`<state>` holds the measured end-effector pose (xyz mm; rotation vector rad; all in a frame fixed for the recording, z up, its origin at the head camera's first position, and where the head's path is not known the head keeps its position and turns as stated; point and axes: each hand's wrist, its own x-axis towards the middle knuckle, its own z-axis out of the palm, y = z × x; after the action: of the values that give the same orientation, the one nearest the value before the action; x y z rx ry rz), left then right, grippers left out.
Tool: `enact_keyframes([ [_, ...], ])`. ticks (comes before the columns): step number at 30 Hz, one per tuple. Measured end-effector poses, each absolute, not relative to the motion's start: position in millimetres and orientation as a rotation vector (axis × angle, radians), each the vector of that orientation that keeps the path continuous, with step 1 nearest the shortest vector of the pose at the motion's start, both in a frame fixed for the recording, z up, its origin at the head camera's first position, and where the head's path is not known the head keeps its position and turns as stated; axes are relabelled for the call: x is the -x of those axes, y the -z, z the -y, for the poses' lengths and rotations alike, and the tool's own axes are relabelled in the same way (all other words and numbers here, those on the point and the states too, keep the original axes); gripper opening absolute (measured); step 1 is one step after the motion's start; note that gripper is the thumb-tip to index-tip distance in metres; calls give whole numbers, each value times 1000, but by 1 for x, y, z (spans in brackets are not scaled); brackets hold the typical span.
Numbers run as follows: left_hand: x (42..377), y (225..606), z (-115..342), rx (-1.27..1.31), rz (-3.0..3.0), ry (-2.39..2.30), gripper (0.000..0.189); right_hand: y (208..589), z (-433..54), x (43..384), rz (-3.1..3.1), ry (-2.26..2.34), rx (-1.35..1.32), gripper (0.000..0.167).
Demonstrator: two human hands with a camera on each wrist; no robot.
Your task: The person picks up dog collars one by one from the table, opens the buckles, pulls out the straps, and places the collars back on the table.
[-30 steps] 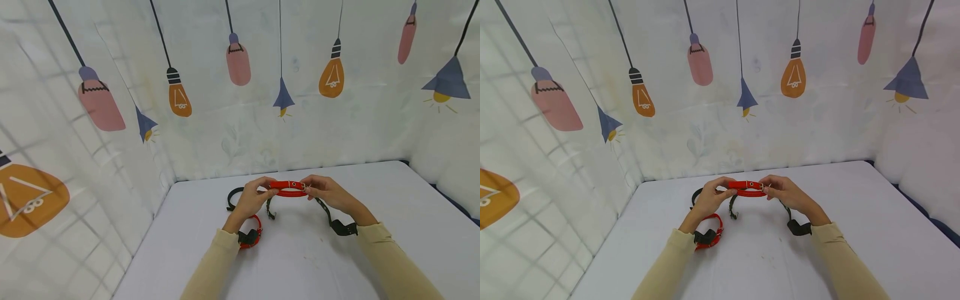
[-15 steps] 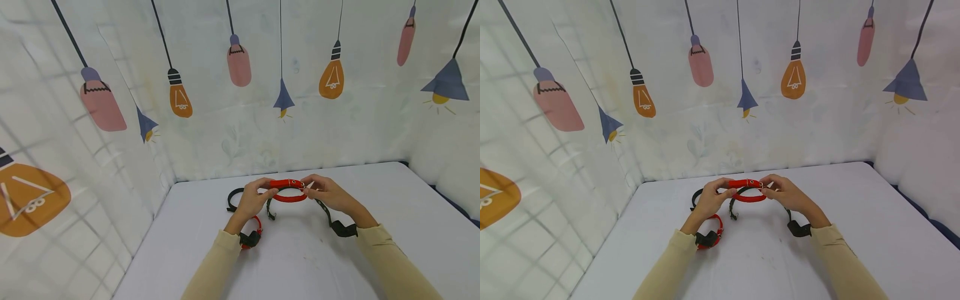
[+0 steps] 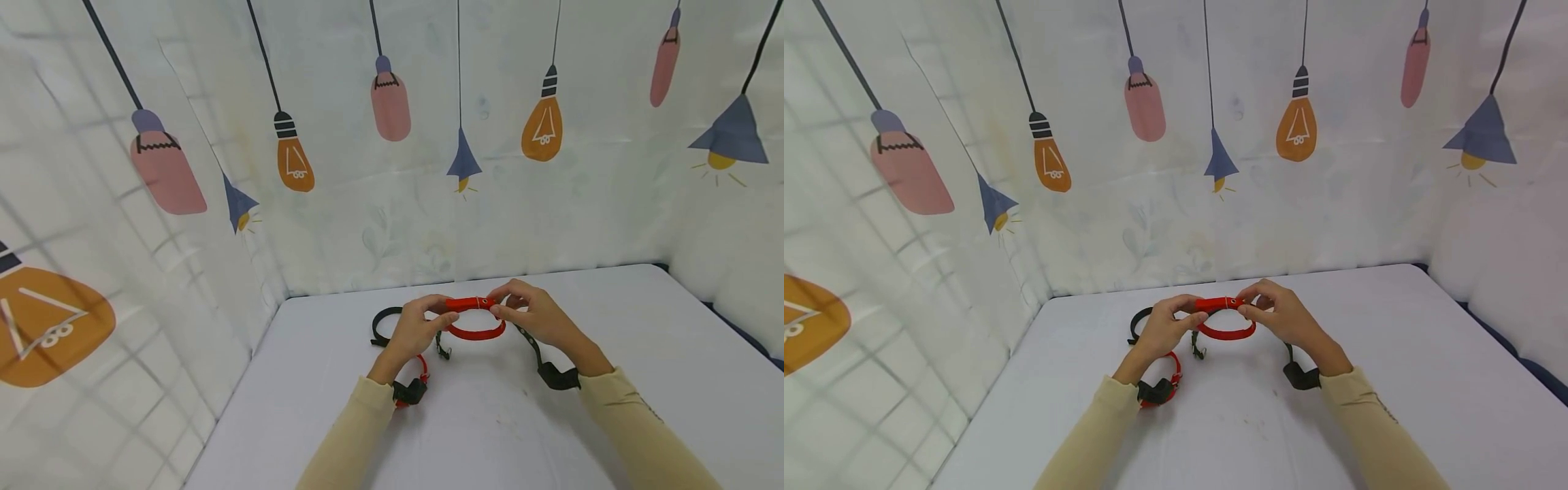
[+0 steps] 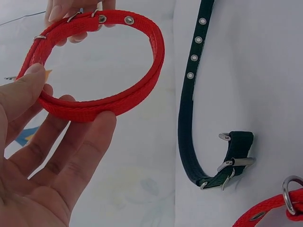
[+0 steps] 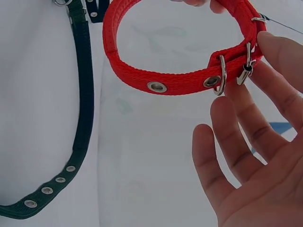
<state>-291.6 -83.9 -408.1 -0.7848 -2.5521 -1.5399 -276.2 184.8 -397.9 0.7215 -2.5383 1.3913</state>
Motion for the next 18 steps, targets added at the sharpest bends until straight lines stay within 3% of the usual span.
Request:
enact_keyframes([
  [18, 292, 409, 85, 820, 2523, 1565, 29, 397, -179, 277, 2443, -1189, -783, 14],
])
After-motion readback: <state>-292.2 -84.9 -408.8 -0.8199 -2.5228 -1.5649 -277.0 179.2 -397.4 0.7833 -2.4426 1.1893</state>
